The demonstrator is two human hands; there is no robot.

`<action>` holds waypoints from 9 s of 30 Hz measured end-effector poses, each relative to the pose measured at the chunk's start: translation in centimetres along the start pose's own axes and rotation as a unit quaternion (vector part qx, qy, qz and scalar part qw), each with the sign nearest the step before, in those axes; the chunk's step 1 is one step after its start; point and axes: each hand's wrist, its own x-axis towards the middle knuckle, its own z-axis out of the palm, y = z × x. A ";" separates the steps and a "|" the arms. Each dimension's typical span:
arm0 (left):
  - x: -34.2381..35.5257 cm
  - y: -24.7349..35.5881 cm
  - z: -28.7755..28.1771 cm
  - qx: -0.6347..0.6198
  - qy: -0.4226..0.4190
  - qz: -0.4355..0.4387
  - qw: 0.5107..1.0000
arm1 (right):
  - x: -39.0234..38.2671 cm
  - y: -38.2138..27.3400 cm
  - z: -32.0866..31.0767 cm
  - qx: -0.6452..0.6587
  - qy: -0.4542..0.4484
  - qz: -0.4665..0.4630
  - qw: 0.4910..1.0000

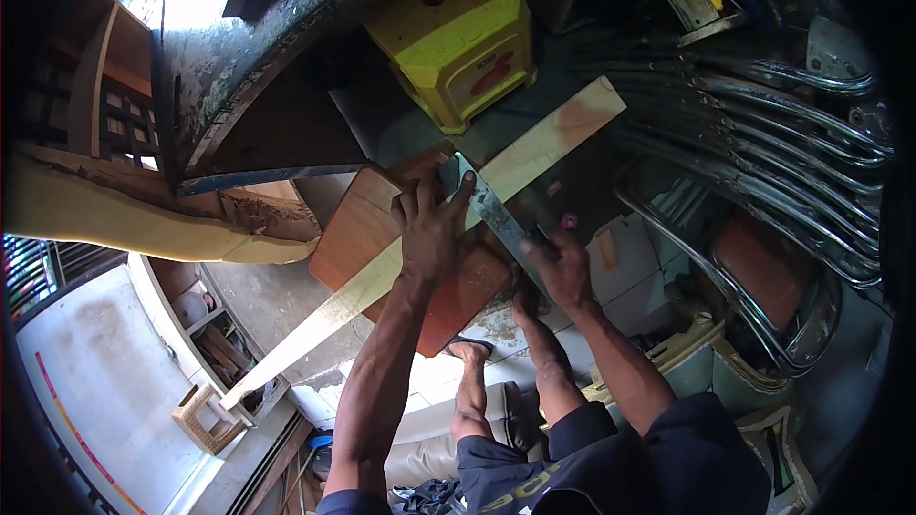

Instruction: The person measures a piece of wood using a tape measure and a marker, then saws it by hand, and finally smooths the surface with an electric planer.

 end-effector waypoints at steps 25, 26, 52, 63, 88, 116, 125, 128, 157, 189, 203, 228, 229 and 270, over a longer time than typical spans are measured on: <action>-0.4 0.0 0.4 -0.017 0.067 0.008 0.998 | 9.3 -4.2 1.9 -0.115 -0.014 -0.319 0.941; -0.4 0.0 0.5 -0.005 0.066 0.011 0.998 | 9.3 -4.4 1.7 -0.106 -0.022 -0.322 0.940; -4.3 -1.7 -0.2 -0.083 0.061 -0.042 0.994 | -2.9 -1.6 0.9 -0.115 -0.005 0.106 0.988; -17.8 -12.9 -1.7 0.033 -0.059 -0.191 0.979 | -6.9 -3.3 3.5 -0.109 -0.056 -0.067 0.990; -12.6 -10.5 -3.1 -0.027 -0.056 -0.115 0.991 | -11.7 -2.4 14.7 -0.039 0.009 -0.105 0.994; -12.2 -12.4 -1.3 -0.075 0.032 0.028 0.996 | -6.7 -6.1 13.6 -0.081 0.025 -0.207 0.975; -12.2 -12.5 -1.5 -0.084 0.045 0.028 0.995 | -2.5 -5.7 17.8 0.056 -0.069 -0.112 0.990; -12.3 -12.7 -1.2 -0.082 0.040 0.024 0.996 | -2.9 -6.6 15.9 0.008 -0.093 -0.133 0.987; -7.6 -5.5 -0.3 0.015 -0.031 -0.046 0.998 | -8.6 23.5 -4.0 -0.128 0.348 0.264 0.890; 2.8 -2.4 4.5 0.083 0.061 -0.161 0.981 | 34.1 -13.8 -33.2 -0.417 0.258 0.013 0.871; 3.0 -2.6 3.7 0.063 0.050 -0.177 0.981 | -11.3 -25.8 -23.5 -0.135 0.176 -0.035 0.975; 2.8 -3.2 3.9 0.028 0.074 -0.125 0.989 | -9.3 -21.1 -10.9 -0.131 -0.123 0.087 0.980; 2.8 -3.3 3.9 0.024 0.072 -0.123 0.989 | -9.0 -21.2 -10.9 -0.131 -0.125 0.088 0.980; 2.7 -3.8 4.3 0.043 0.086 -0.134 0.986 | -2.4 -19.3 -4.9 -0.101 -0.172 0.237 0.951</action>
